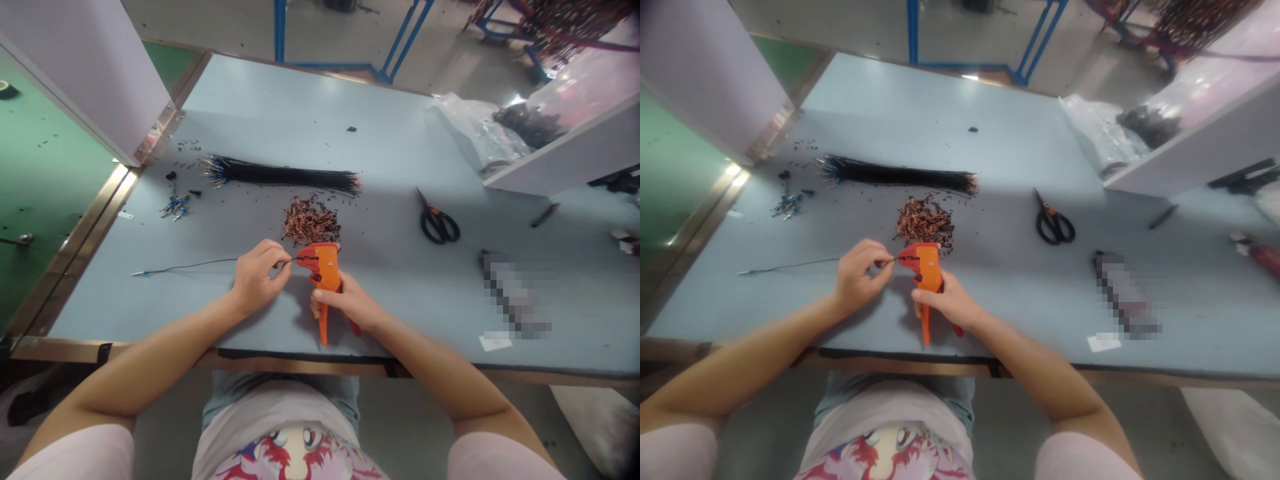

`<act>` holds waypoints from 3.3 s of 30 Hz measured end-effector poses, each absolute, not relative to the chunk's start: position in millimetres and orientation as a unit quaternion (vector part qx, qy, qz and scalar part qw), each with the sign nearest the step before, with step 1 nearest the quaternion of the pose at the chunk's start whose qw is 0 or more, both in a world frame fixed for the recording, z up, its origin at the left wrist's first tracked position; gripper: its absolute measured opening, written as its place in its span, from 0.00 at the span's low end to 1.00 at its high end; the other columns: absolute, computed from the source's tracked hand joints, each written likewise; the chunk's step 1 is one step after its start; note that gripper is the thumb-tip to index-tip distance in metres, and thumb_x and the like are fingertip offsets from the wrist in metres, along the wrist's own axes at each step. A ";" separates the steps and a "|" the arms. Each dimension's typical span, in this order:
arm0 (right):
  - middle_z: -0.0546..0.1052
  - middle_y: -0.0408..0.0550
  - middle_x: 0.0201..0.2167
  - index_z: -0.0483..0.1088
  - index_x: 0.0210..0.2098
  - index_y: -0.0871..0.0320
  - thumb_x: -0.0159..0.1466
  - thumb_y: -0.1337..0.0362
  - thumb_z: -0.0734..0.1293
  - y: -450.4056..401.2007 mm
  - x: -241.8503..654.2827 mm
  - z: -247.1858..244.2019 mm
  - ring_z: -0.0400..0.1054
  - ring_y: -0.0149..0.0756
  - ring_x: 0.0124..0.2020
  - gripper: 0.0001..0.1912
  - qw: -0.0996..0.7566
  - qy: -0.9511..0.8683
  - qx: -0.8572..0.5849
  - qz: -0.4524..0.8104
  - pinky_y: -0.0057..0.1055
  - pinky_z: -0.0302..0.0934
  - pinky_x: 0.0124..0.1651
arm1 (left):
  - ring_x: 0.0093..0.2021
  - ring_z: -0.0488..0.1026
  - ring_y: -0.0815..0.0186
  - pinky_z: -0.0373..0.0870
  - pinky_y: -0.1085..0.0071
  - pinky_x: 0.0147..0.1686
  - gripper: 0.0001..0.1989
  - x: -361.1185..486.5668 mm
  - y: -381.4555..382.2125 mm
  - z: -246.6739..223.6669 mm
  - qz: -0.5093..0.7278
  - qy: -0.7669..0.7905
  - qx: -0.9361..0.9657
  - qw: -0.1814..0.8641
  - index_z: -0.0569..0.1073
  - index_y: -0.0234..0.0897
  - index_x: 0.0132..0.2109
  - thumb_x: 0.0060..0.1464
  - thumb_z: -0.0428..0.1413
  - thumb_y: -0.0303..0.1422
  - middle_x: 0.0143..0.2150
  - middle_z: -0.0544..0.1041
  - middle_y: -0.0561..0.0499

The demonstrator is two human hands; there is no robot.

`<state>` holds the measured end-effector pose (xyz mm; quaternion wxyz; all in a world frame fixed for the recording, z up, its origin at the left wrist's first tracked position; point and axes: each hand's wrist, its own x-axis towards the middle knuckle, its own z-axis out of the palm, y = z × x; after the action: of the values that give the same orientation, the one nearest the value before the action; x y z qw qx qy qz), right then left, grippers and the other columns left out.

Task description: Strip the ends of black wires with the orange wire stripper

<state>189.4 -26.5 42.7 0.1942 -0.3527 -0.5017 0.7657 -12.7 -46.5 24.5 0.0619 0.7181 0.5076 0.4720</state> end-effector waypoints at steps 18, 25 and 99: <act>0.70 0.37 0.16 0.58 0.39 0.56 0.58 0.57 0.69 -32.3 186.9 40.8 0.64 0.31 0.16 0.17 0.216 -0.523 -0.372 0.736 0.30 0.62 0.23 | 0.26 0.66 0.72 0.60 0.74 0.29 0.05 -8.1 -52.0 36.0 0.409 0.548 0.726 0.065 0.72 0.36 0.32 0.54 0.52 0.28 0.25 0.72 0.54; 0.69 0.36 0.16 0.58 0.39 0.56 0.58 0.57 0.69 -32.8 187.7 39.1 0.64 0.30 0.16 0.18 0.206 -0.536 -0.382 0.724 0.28 0.61 0.21 | 0.26 0.66 0.71 0.61 0.74 0.29 0.06 -7.3 -54.2 36.8 0.400 0.552 0.729 0.058 0.72 0.36 0.32 0.55 0.51 0.28 0.24 0.71 0.54; 0.71 0.50 0.45 0.55 0.47 0.56 0.54 0.69 0.67 -11.0 216.6 70.8 0.70 0.37 0.39 0.23 0.132 -0.603 -0.354 0.703 0.32 0.66 0.34 | 0.35 0.71 0.69 0.69 0.72 0.37 0.07 -25.4 -40.5 32.9 0.530 0.480 0.699 0.001 0.74 0.38 0.36 0.50 0.58 0.22 0.34 0.74 0.52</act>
<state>216.6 -11.0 70.8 0.1319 -0.3539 -0.6028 0.7028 -25.4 -40.5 32.9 0.0005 0.6992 0.4798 0.5300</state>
